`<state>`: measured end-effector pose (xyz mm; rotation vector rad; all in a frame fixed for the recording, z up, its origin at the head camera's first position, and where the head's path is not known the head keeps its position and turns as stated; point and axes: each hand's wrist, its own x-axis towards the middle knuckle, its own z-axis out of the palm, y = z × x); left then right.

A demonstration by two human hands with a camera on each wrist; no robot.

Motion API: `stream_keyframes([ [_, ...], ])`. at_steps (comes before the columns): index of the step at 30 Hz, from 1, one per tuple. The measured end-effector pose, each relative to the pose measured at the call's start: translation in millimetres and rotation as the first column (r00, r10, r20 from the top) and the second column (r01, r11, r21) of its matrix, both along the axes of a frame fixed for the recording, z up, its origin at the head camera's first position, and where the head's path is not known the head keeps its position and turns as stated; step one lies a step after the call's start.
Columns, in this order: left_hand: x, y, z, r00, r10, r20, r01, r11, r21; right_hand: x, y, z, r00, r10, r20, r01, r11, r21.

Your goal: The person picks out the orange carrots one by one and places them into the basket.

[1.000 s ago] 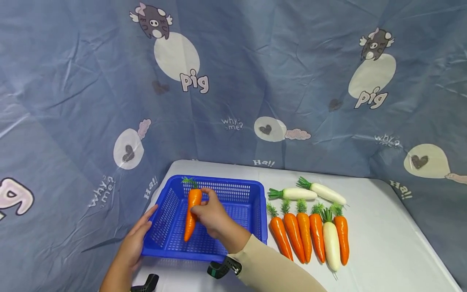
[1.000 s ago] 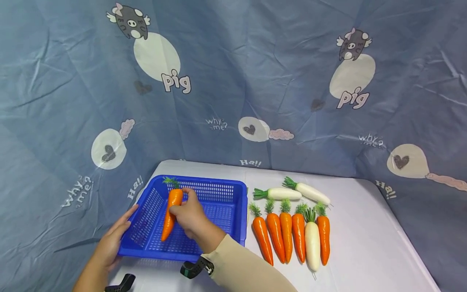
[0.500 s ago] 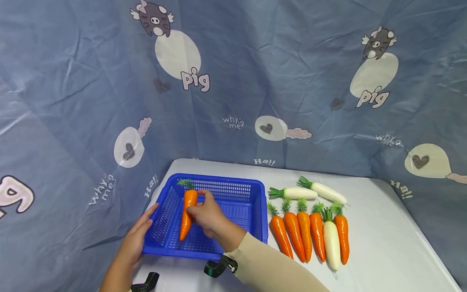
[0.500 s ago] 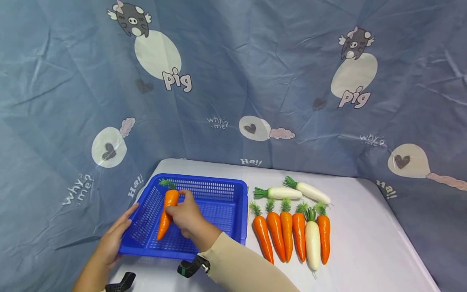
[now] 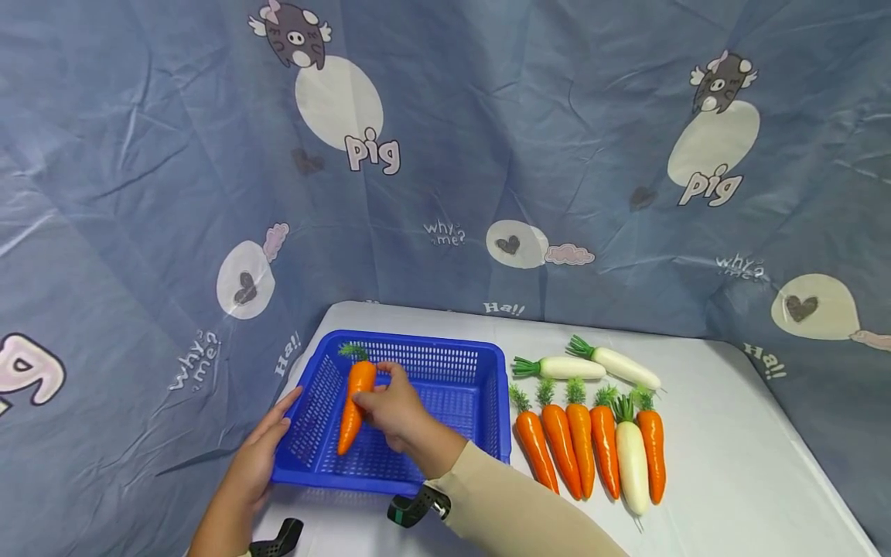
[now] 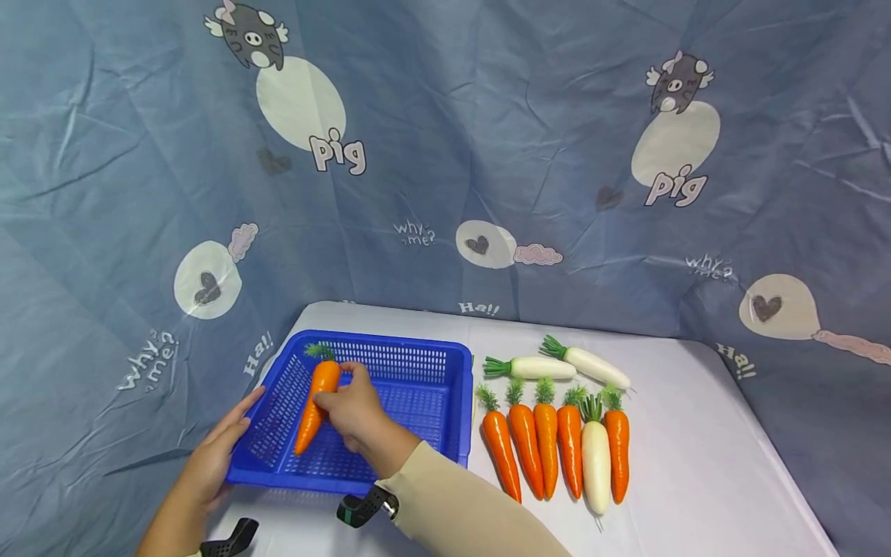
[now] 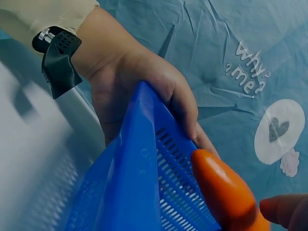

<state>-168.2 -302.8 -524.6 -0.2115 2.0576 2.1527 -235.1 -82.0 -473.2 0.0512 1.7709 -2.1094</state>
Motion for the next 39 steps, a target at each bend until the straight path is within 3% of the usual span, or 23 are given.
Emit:
stream_keyframes([
  [13, 0.9, -2.0, -1.4, 1.0, -0.015, -0.009, 0.015, 0.998, -0.058, 1.1, 3, -3.0, 1.0, 0.004, 0.012, -0.004, 1.0, 0.003],
  [26, 0.5, -0.9, -0.6, 1.0, 0.006, 0.01, -0.006, 0.999, -0.045, 3.5, 6, 2.0, 0.999, 0.037, 0.016, -0.036, 0.999, -0.027],
  [39, -0.3, -0.2, -2.1, 1.0, 0.004, 0.016, -0.003, 0.999, -0.037, 16.3, 22, 2.4, 0.997, 0.071, 0.019, -0.068, 0.992, -0.102],
])
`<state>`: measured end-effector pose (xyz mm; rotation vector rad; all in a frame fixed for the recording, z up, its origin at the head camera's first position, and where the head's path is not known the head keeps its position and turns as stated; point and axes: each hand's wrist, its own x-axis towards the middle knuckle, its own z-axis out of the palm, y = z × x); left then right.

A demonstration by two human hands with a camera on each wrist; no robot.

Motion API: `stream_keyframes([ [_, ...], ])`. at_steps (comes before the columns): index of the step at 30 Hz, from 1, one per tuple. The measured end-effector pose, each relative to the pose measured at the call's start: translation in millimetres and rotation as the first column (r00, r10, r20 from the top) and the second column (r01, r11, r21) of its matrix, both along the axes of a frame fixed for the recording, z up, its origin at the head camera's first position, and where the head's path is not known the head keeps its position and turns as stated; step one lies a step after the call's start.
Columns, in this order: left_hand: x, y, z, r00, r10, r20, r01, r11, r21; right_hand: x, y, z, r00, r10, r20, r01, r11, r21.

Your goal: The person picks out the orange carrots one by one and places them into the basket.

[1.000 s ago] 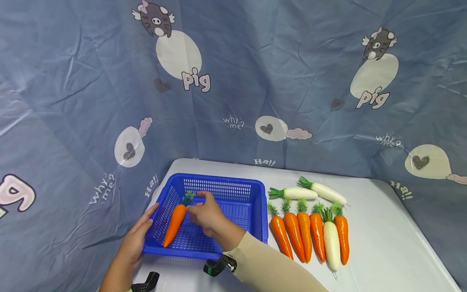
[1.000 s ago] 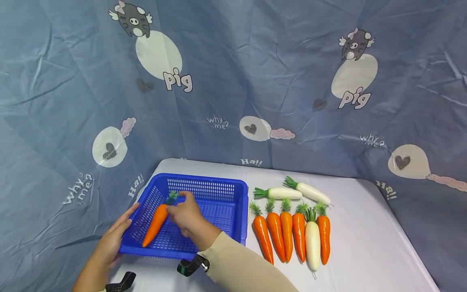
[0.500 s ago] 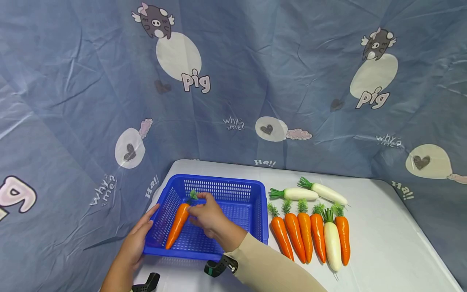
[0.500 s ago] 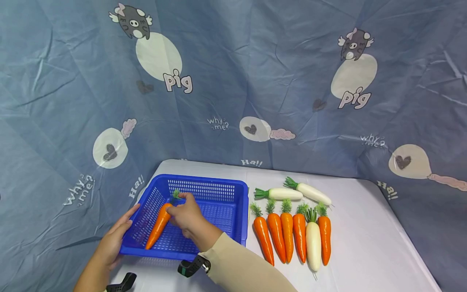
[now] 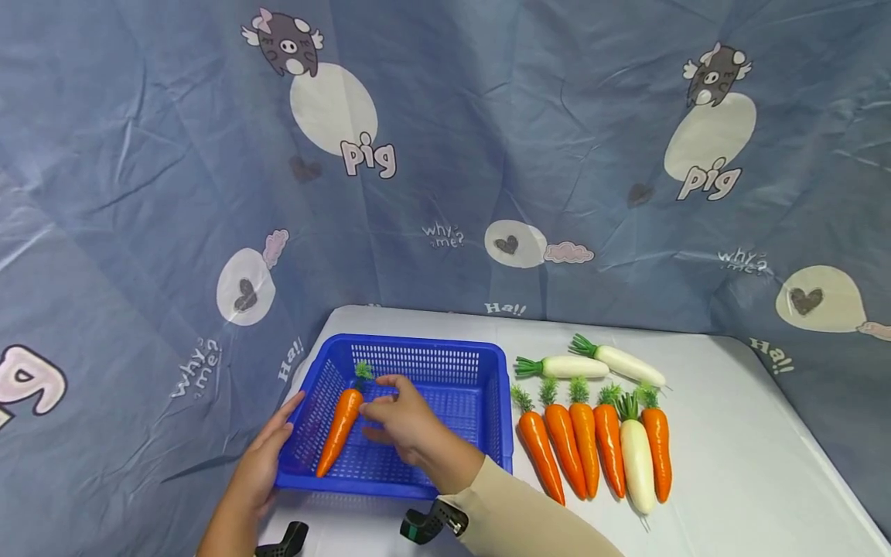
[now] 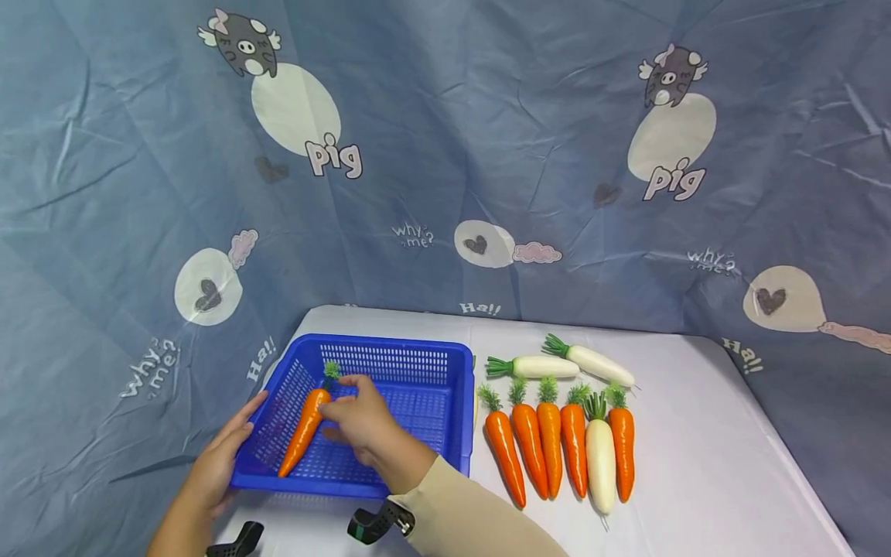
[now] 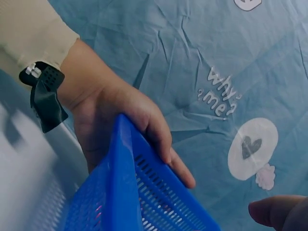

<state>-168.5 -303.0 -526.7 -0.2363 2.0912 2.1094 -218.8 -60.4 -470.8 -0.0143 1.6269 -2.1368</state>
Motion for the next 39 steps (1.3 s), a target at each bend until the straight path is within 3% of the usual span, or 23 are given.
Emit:
stream_keyframes([
  [10, 0.1, 0.3, 0.4, 1.0, 0.007, -0.015, -0.007, 1.0, 0.011, 11.3, 19, -1.6, 0.999, 0.029, -0.022, -0.029, 0.999, 0.027],
  [23, 0.6, -2.8, -3.3, 0.997, -0.017, -0.069, 0.019, 0.999, 0.035, 22.4, 40, -4.3, 1.0, 0.008, -0.022, -0.007, 1.0, 0.003],
  [31, 0.0, 0.0, -2.3, 0.999, -0.023, -0.033, 0.024, 0.999, 0.026, 29.2, 56, -5.8, 1.0, 0.018, -0.014, -0.018, 1.0, -0.026],
  [39, 0.7, -2.6, -2.2, 0.997, -0.034, -0.065, 0.036, 0.999, 0.037, 35.2, 65, -7.9, 1.0, -0.01, -0.006, 0.01, 0.998, -0.058],
])
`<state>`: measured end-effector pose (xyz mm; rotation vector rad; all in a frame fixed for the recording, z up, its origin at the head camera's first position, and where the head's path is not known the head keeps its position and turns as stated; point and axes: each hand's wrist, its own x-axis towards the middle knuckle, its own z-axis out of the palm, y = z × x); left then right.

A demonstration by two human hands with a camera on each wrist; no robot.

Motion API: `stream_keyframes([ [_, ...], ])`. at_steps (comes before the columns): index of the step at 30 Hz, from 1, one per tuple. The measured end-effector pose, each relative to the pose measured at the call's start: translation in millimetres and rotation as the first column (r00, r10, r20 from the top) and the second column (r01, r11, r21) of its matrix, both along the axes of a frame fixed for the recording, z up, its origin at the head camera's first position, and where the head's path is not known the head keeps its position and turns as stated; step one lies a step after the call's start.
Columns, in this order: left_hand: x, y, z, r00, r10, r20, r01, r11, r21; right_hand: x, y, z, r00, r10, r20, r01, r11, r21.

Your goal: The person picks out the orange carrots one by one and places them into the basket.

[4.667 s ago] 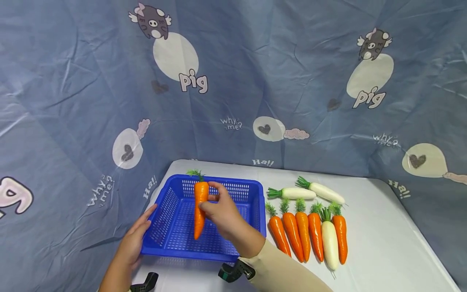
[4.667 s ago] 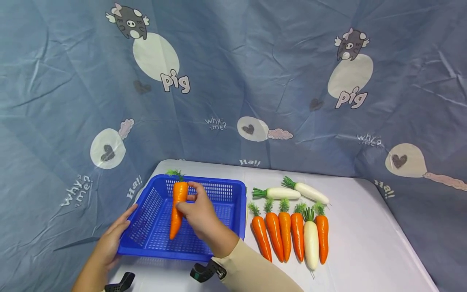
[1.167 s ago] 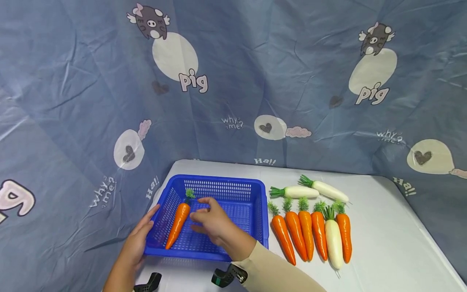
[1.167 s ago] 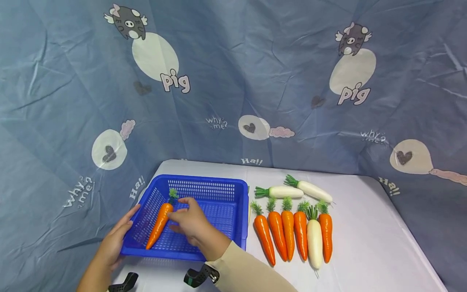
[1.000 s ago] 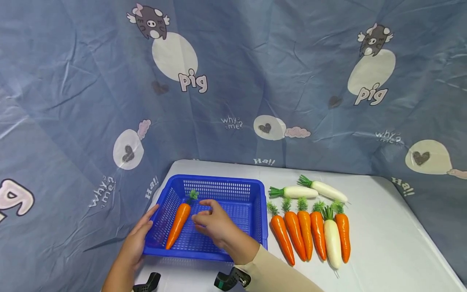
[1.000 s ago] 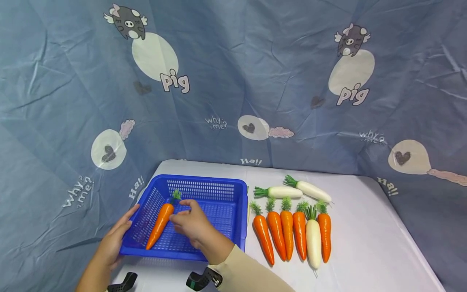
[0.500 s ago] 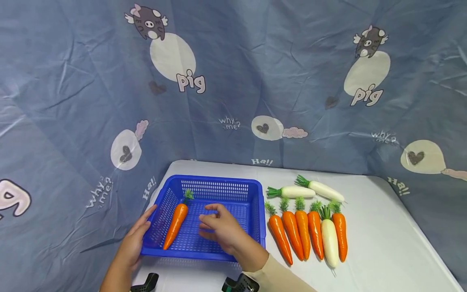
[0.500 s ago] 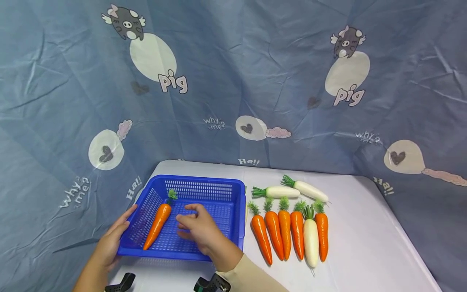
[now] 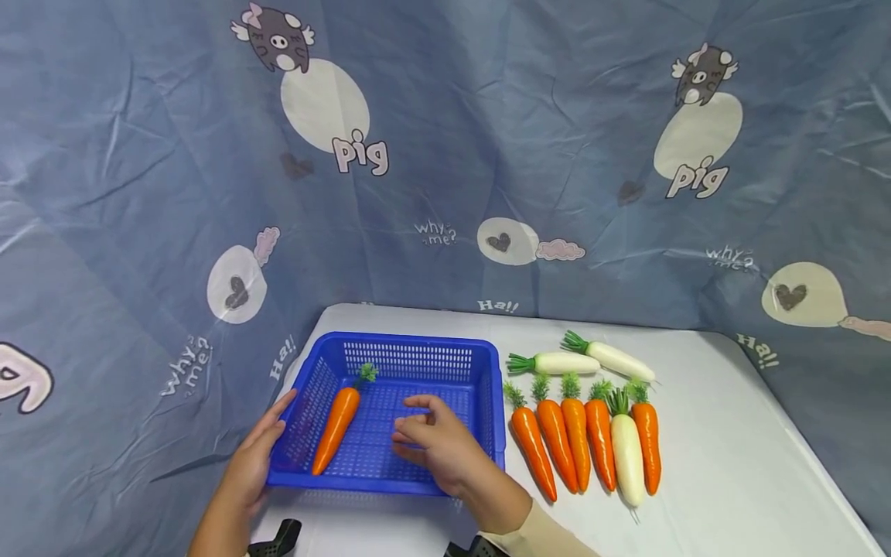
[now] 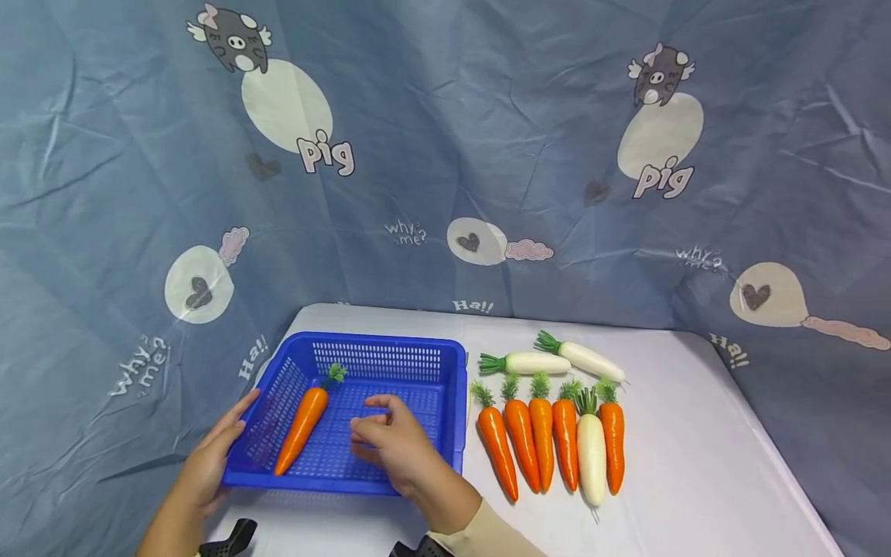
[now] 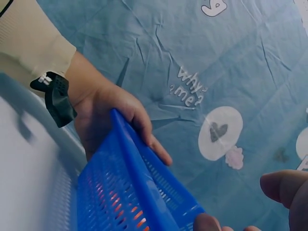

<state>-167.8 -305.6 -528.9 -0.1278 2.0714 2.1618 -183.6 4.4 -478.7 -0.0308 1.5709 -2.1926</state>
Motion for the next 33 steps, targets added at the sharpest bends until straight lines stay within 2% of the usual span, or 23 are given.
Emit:
stream_keyframes([
  [8, 3.9, 1.3, -1.9, 1.0, 0.011, 0.023, -0.011, 1.0, -0.003, 8.1, 16, 4.7, 1.0, -0.004, -0.017, 0.004, 1.0, -0.014],
  [14, 3.6, 0.7, 0.7, 1.0, 0.004, 0.022, -0.002, 0.999, -0.054, 8.2, 28, 4.7, 0.996, -0.053, -0.067, 0.054, 0.998, 0.015],
  [20, 1.2, 0.8, 3.6, 1.0, 0.001, 0.014, 0.0, 0.996, -0.089, 7.7, 41, 6.3, 0.994, -0.079, -0.073, 0.079, 0.997, 0.005],
  [27, -0.1, 5.3, 2.1, 0.999, 0.015, 0.029, -0.013, 0.997, -0.071, 12.1, 59, 5.1, 0.998, -0.054, -0.034, 0.052, 0.997, -0.062],
  [33, 1.8, 3.7, 5.8, 0.999, 0.028, 0.038, -0.025, 0.995, -0.095, 17.1, 70, 3.8, 0.998, -0.047, -0.032, 0.042, 0.991, -0.125],
])
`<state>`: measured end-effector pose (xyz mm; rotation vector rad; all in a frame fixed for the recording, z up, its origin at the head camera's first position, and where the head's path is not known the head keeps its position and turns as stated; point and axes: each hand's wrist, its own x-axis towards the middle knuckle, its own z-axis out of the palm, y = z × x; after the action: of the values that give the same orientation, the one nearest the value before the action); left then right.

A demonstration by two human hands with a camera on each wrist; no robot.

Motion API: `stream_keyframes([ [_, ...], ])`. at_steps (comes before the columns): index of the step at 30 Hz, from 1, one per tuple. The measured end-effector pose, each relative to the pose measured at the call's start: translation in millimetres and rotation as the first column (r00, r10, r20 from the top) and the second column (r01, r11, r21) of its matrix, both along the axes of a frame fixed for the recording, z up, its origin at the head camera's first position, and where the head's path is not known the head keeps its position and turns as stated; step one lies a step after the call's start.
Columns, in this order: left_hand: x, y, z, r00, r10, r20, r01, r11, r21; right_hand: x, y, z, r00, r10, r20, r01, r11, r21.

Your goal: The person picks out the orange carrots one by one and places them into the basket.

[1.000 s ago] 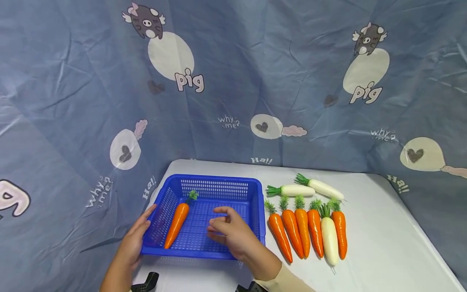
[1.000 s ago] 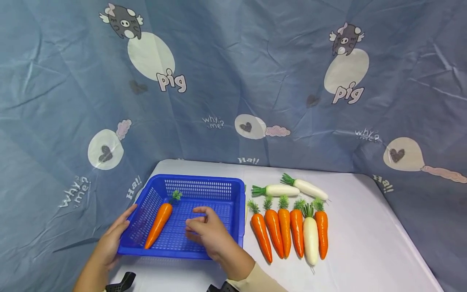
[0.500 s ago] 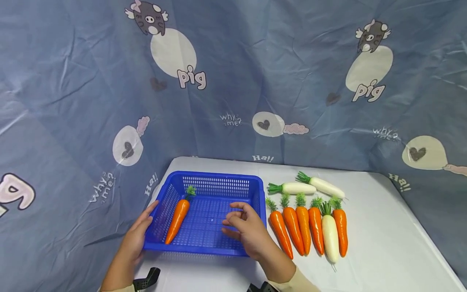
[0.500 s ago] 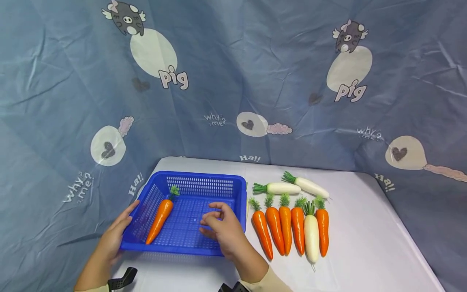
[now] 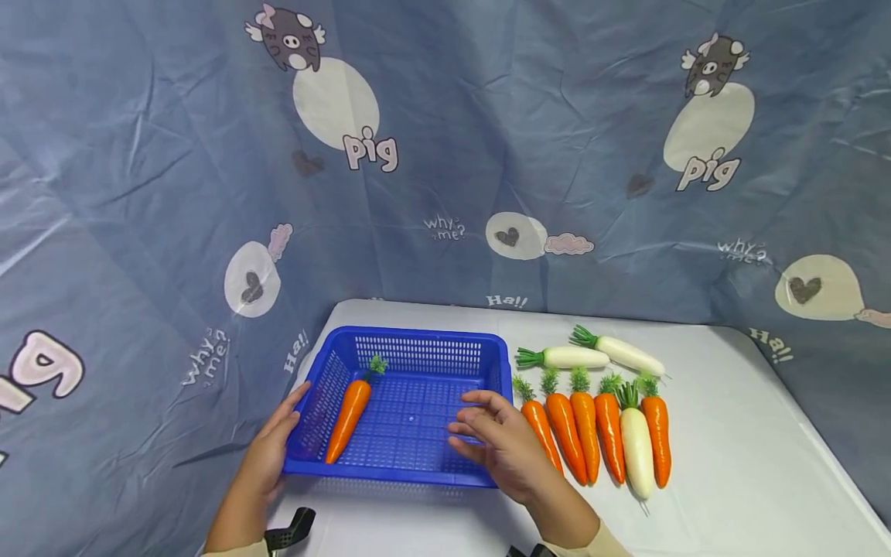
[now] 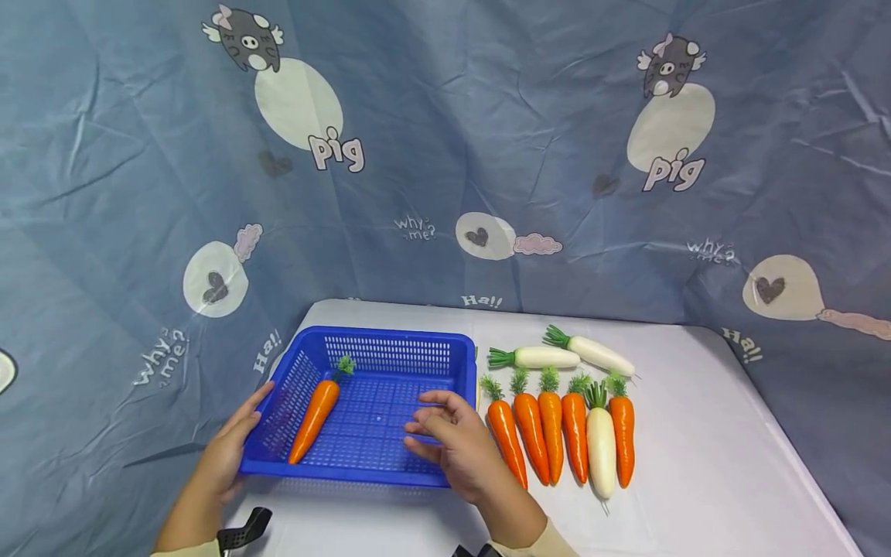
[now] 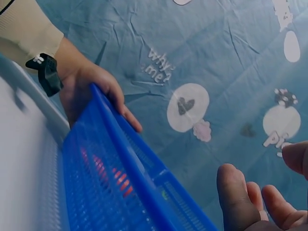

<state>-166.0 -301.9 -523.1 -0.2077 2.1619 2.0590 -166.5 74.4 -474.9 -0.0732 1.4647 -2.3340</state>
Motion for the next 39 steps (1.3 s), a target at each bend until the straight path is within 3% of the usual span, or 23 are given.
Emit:
stream_keyframes([
  [8, -1.3, -2.0, -0.3, 1.0, -0.023, -0.02, 0.024, 0.999, 0.048, -0.7, 25, -3.2, 1.0, -0.007, -0.026, 0.007, 1.0, -0.002],
  [16, -4.7, -2.4, 1.2, 1.0, -0.021, 0.0, 0.021, 1.0, 0.002, -5.2, 56, -9.3, 0.995, -0.001, -0.1, 0.003, 1.0, 0.021],
  [27, -4.3, -1.5, -2.8, 1.0, -0.019, -0.012, 0.02, 0.998, 0.052, -6.4, 78, -15.9, 0.992, -0.032, -0.119, 0.034, 0.999, 0.012],
  [39, -2.9, -1.4, -1.9, 1.0, -0.019, -0.013, 0.02, 0.998, 0.063, -0.6, 93, -31.1, 0.99, -0.127, -0.061, 0.135, 0.979, 0.156],
])
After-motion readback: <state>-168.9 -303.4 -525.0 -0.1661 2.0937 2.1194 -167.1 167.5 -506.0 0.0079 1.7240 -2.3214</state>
